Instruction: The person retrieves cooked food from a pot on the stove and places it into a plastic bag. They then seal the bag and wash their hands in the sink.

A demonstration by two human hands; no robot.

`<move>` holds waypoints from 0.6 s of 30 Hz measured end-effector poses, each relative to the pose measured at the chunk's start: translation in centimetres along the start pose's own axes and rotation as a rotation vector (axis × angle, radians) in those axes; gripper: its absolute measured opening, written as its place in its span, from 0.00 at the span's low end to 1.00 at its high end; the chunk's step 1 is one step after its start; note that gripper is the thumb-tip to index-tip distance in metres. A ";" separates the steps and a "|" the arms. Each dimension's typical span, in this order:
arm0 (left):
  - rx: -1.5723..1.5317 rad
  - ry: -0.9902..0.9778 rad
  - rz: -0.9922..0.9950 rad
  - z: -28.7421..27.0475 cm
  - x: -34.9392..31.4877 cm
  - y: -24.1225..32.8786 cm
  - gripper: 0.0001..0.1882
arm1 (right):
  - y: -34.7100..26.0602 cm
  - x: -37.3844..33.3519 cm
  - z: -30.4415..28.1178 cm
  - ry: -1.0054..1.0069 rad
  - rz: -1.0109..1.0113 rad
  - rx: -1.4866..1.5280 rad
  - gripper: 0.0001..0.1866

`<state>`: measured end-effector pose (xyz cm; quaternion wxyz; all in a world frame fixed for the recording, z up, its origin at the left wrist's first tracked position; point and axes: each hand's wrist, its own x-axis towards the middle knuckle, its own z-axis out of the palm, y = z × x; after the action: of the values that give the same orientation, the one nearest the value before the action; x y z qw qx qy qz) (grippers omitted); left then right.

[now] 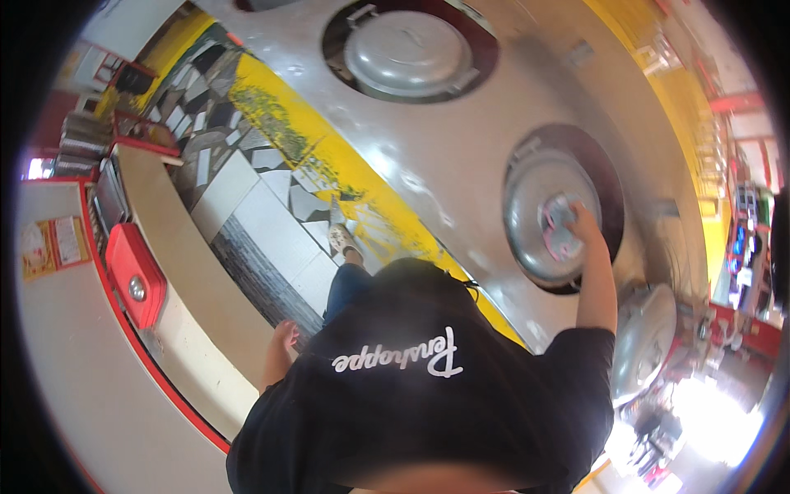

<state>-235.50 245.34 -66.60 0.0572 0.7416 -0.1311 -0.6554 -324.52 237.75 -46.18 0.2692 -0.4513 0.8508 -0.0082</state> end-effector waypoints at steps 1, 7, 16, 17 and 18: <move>-0.033 -0.025 0.010 -0.9 0.9 1.8 0.16 | -0.6 0.0 -0.3 0.074 -0.073 -0.142 0.26; 0.138 0.098 0.128 -5.5 2.4 14.6 0.15 | -13.8 1.2 -2.8 0.466 -0.148 0.520 0.29; 0.144 0.206 0.251 -18.7 5.8 29.8 0.18 | -42.8 17.7 -5.6 0.720 -0.317 0.417 0.34; 0.160 0.237 0.220 -19.5 6.5 30.9 0.19 | -45.1 20.2 -5.1 0.724 -0.356 0.291 0.34; 0.126 0.208 0.250 -20.1 7.2 31.5 0.19 | -46.9 22.4 -4.2 0.609 -0.308 0.203 0.32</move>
<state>-218.69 211.42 -62.68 0.1051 0.7854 -0.2565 -0.5534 -300.67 191.70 -40.60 0.0422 -0.5218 0.8089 -0.2675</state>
